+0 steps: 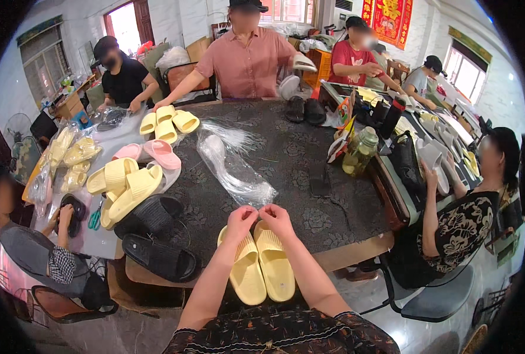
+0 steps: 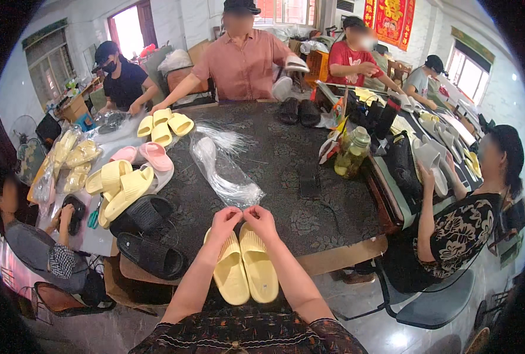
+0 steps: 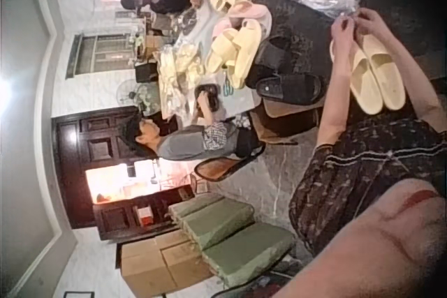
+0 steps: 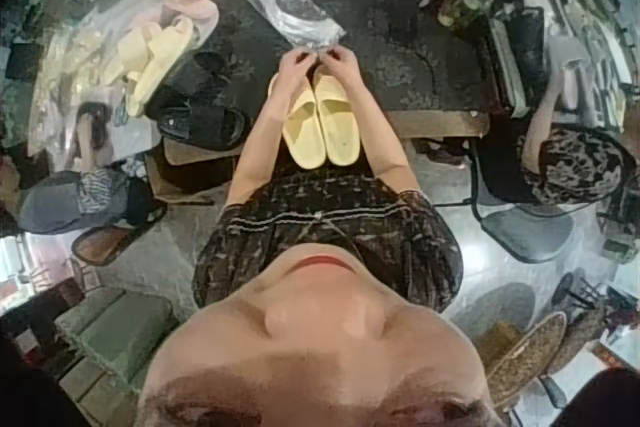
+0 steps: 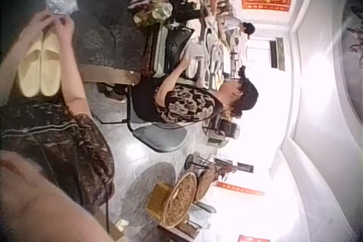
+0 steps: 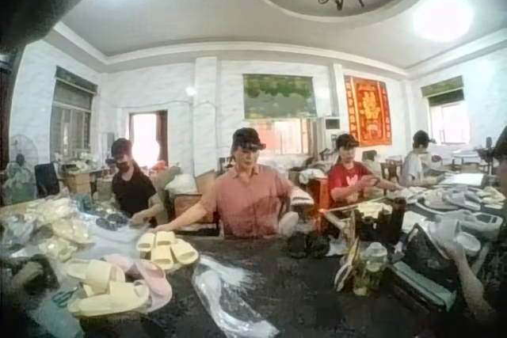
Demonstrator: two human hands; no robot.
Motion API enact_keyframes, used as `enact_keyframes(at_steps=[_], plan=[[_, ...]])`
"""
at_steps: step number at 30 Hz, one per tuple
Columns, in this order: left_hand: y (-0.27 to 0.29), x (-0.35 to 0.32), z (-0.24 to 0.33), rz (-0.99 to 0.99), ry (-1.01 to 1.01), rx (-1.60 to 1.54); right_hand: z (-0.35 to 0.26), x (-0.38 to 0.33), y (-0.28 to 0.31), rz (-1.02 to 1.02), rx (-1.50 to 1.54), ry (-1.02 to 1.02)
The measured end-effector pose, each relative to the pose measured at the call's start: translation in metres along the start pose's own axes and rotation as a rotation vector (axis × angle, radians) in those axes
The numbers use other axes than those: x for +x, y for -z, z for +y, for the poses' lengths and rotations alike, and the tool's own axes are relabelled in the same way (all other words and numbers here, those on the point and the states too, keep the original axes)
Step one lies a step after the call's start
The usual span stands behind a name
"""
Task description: The person sets down a jar, then connects pairs of slippers together using plastic tag fasteners by hand at a table.
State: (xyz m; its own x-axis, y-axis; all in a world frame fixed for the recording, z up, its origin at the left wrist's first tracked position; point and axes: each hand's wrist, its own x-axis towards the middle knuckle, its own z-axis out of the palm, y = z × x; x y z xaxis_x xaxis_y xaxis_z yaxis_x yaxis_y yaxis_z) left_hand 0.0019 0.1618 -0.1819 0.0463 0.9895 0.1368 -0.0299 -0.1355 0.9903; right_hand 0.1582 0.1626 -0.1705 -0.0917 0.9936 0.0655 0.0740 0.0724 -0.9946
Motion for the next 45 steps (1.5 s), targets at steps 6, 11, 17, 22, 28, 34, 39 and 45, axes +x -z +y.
enact_keyframes(at_steps=[6,11,17,22,28,34,39,45], plan=[[0.0,-0.001,0.007,0.103,0.045,-0.046,-0.003,0.0,0.0,0.011,0.044,-0.023],[-0.003,0.001,0.002,0.077,0.005,-0.062,0.008,0.003,0.003,0.032,0.076,-0.005],[-0.002,0.0,-0.001,0.056,0.005,-0.027,0.009,0.002,0.001,0.006,0.052,-0.005],[0.001,0.001,0.006,0.082,0.018,-0.095,0.012,0.004,0.002,0.066,0.082,-0.05],[0.001,0.001,0.004,0.034,0.014,0.009,0.008,0.005,-0.001,-0.027,0.062,0.007],[-0.002,0.0,0.007,0.047,0.043,-0.048,0.012,0.003,0.002,0.032,0.086,0.0],[-0.004,-0.002,0.005,0.071,0.018,-0.063,-0.002,-0.006,0.003,0.044,0.043,-0.023],[0.006,-0.001,0.002,0.242,0.09,0.001,-0.008,0.002,-0.007,0.28,0.141,0.235]])
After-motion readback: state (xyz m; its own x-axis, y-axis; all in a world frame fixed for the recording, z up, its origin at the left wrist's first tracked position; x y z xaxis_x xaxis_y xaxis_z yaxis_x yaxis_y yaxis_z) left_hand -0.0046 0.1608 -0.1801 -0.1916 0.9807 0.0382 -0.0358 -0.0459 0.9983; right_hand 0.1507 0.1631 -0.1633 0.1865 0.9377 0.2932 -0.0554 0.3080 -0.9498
